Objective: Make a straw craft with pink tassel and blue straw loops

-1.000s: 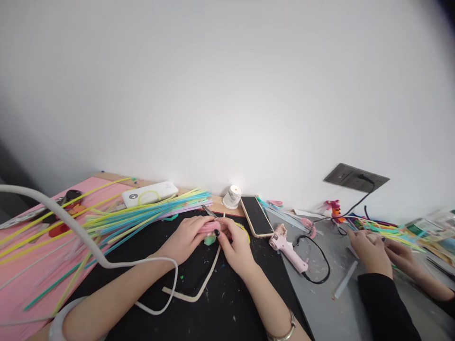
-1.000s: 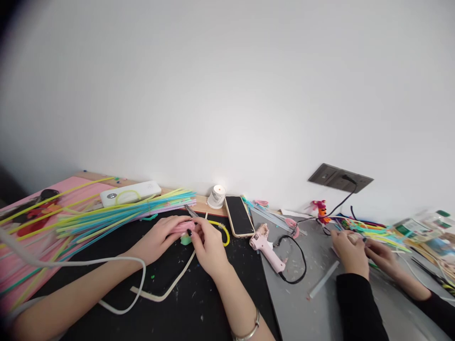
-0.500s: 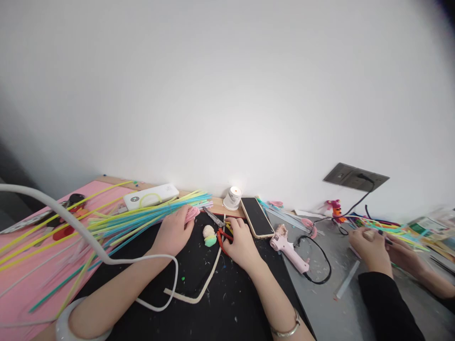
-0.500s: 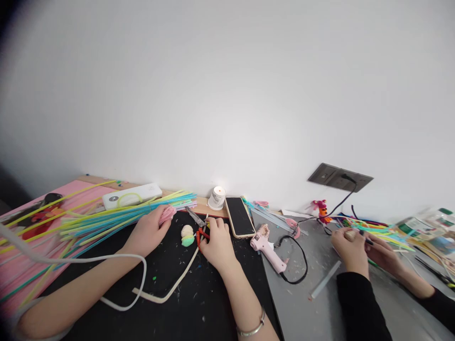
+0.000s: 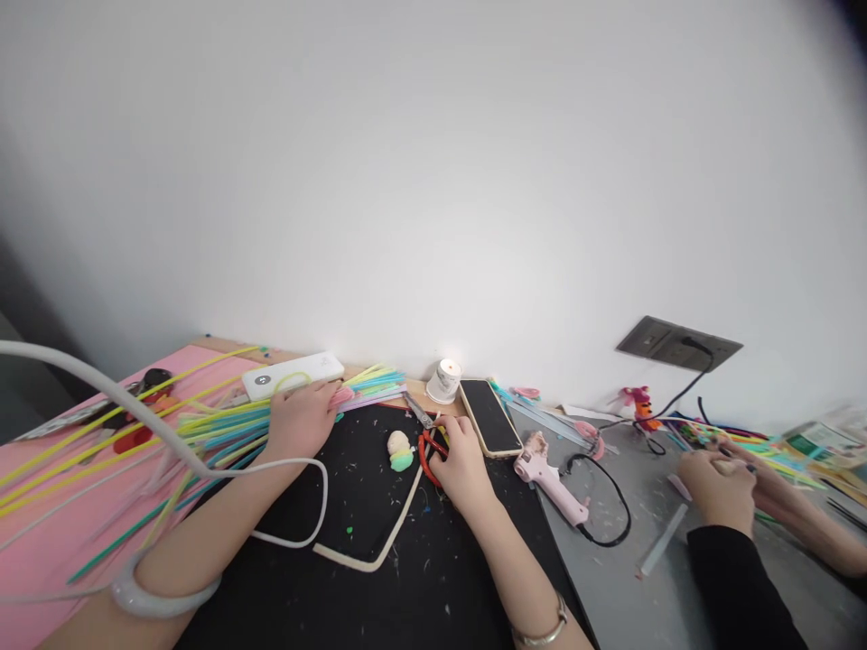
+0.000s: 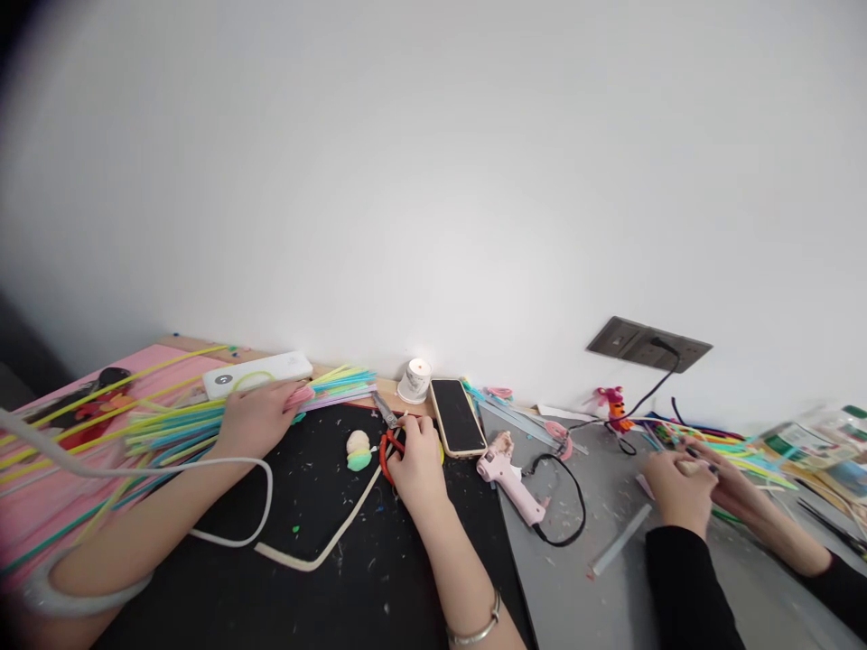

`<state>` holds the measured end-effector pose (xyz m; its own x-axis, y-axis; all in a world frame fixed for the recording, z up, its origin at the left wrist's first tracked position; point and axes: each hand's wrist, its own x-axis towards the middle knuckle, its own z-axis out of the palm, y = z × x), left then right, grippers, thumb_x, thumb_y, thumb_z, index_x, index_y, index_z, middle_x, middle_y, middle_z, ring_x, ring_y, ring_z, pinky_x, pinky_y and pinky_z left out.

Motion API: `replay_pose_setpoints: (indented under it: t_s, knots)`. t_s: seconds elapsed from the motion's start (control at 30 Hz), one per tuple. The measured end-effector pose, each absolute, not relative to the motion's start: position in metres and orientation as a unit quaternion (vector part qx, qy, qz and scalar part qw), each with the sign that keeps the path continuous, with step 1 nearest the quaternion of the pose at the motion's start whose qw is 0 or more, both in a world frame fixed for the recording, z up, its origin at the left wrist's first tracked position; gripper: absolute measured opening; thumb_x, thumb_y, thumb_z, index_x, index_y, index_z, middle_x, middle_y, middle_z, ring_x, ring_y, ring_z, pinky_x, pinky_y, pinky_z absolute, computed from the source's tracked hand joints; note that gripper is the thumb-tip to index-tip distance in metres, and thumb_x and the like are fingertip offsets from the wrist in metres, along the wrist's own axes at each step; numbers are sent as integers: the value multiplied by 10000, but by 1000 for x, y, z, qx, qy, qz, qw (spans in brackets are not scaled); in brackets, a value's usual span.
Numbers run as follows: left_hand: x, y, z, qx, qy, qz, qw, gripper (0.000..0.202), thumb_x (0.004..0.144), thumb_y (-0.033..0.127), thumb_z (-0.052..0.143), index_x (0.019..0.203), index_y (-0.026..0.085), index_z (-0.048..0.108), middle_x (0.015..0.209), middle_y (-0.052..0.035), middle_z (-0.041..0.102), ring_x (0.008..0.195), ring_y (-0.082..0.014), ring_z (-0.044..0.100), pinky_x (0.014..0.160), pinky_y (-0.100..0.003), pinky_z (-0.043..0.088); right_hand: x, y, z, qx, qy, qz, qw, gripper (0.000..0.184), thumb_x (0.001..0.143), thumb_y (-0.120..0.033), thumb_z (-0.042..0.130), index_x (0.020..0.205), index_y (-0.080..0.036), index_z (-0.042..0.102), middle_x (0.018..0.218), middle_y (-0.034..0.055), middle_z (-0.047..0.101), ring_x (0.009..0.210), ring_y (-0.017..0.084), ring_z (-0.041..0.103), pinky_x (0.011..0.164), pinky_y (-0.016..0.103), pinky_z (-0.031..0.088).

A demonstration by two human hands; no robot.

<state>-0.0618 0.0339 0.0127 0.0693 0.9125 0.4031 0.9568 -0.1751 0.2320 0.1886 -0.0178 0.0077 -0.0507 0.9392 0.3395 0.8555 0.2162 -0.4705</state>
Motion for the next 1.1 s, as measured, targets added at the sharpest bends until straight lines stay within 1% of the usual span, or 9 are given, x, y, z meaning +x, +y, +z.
replay_pose_setpoints:
  t_s: [0.07,0.17,0.37,0.53,0.7,0.83,0.97,1.03,1.1]
  knots:
    - [-62,34,13,-734,-642,-218,36,283,918,259,421,1043,212,670,1074,-127,711,969,-312,635,752,-419,375,189,-18,6,-619,-726,66,292,436,664,-7,523,1060,-181,578,1050,94,559,1003,237,551,911,396,467]
    - [-62,31,16,-745,-635,-201,38,262,933,270,407,956,202,659,1053,-124,710,944,-291,635,730,-404,352,190,-18,3,-616,-732,51,287,427,691,-31,527,1089,-178,578,1069,103,569,1006,245,540,913,404,460]
    - [-61,25,23,-752,-629,-189,46,266,954,283,377,1018,196,620,1082,-108,699,966,-281,632,716,-373,332,188,-18,2,-627,-726,33,281,449,675,-3,517,1083,-168,607,1035,104,570,970,248,532,874,388,472]
    - [-61,25,22,-739,-637,-211,60,278,944,218,353,1119,222,569,1129,-85,689,976,-260,628,726,-355,336,186,-19,4,-631,-727,20,269,434,677,-5,522,1067,-172,617,1030,107,585,948,255,531,862,394,469]
    - [-61,30,17,-720,-653,-231,40,309,890,157,376,1114,181,588,1129,-136,678,950,-280,621,755,-391,362,186,-21,7,-630,-729,31,267,425,687,-5,517,1063,-174,619,1037,104,600,943,251,542,867,386,464]
    - [-61,31,17,-726,-653,-214,44,331,891,155,352,1119,181,590,1125,-137,667,985,-282,614,748,-392,359,185,-22,13,-595,-734,31,324,335,747,-83,549,1058,-181,626,1042,101,613,975,256,541,885,406,456]
    - [-62,27,22,-725,-653,-213,44,320,896,160,331,1087,173,587,1103,-123,670,989,-279,623,714,-375,350,174,-19,21,-544,-730,71,407,232,810,-125,501,981,-193,642,962,82,635,944,223,581,848,362,481]
    - [-62,26,22,-722,-656,-216,39,310,894,170,346,1089,186,586,1101,-115,674,990,-278,624,706,-371,345,163,-13,25,-525,-741,93,407,254,802,-114,499,996,-198,640,954,74,641,936,218,592,835,351,490]
    - [-62,27,21,-722,-654,-223,33,305,895,177,354,1096,192,582,1104,-113,675,991,-286,622,706,-376,343,151,-4,31,-499,-771,81,386,312,796,-93,500,1060,-201,626,1029,80,642,1006,229,575,897,373,467]
